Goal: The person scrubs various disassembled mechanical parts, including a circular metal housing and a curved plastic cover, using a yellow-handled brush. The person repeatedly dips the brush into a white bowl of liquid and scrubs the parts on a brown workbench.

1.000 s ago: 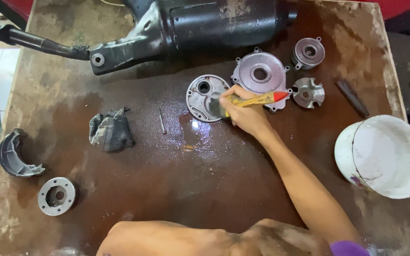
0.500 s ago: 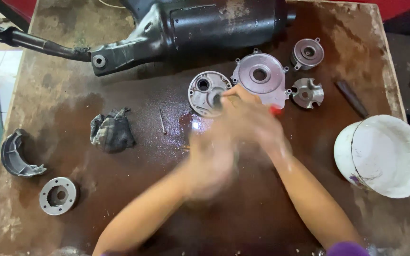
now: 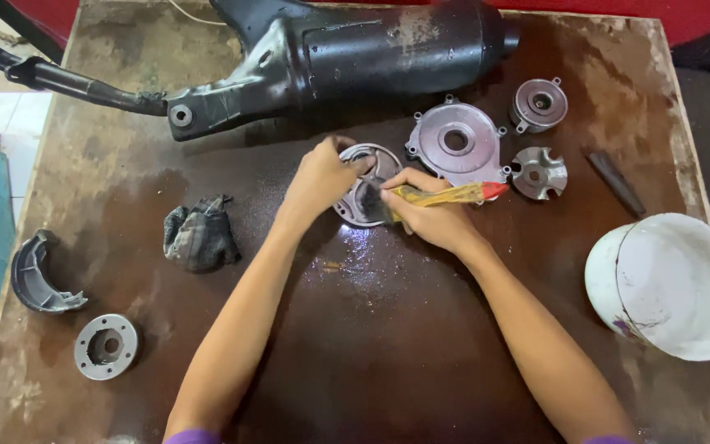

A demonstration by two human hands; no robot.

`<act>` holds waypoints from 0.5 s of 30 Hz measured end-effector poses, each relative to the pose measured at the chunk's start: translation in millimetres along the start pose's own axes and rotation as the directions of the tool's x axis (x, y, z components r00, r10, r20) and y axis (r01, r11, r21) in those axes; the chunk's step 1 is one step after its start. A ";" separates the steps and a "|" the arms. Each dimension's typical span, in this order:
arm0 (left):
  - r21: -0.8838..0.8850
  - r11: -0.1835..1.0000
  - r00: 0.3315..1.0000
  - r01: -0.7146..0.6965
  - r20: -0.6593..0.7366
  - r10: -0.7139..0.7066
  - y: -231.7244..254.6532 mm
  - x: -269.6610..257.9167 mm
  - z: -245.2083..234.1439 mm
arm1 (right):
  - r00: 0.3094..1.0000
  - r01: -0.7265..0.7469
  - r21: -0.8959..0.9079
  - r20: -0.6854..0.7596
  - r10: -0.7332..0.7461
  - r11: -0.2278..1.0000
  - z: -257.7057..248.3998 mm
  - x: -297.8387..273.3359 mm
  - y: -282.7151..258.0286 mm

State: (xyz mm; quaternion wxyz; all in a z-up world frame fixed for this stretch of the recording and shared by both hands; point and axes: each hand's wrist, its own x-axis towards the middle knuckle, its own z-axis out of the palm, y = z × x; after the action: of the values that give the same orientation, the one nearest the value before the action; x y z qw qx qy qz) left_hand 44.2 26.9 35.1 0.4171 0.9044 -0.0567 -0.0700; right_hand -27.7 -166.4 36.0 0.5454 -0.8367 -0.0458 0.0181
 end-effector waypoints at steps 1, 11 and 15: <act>-0.119 0.981 0.979 0.155 0.154 -0.136 8.6 -0.1 -8.4 | 0.994 -0.099 0.037 0.042 0.097 0.994 -1.6 0.6 -0.9; -0.939 0.208 0.945 0.273 0.302 0.124 11.0 -19.4 8.8 | 0.955 0.223 0.190 -0.240 -0.175 0.956 -4.3 -6.7 -1.8; -0.886 0.091 0.875 0.454 0.463 0.140 20.9 -38.2 10.3 | 0.995 0.045 0.075 -0.087 -0.039 0.996 -18.1 -11.4 -21.9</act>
State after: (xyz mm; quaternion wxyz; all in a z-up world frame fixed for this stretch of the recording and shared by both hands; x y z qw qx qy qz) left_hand 3.9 11.9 47.4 0.8745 0.3498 0.0142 -0.3356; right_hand -38.8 -175.1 63.2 0.5788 -0.8141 -0.0393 -0.0274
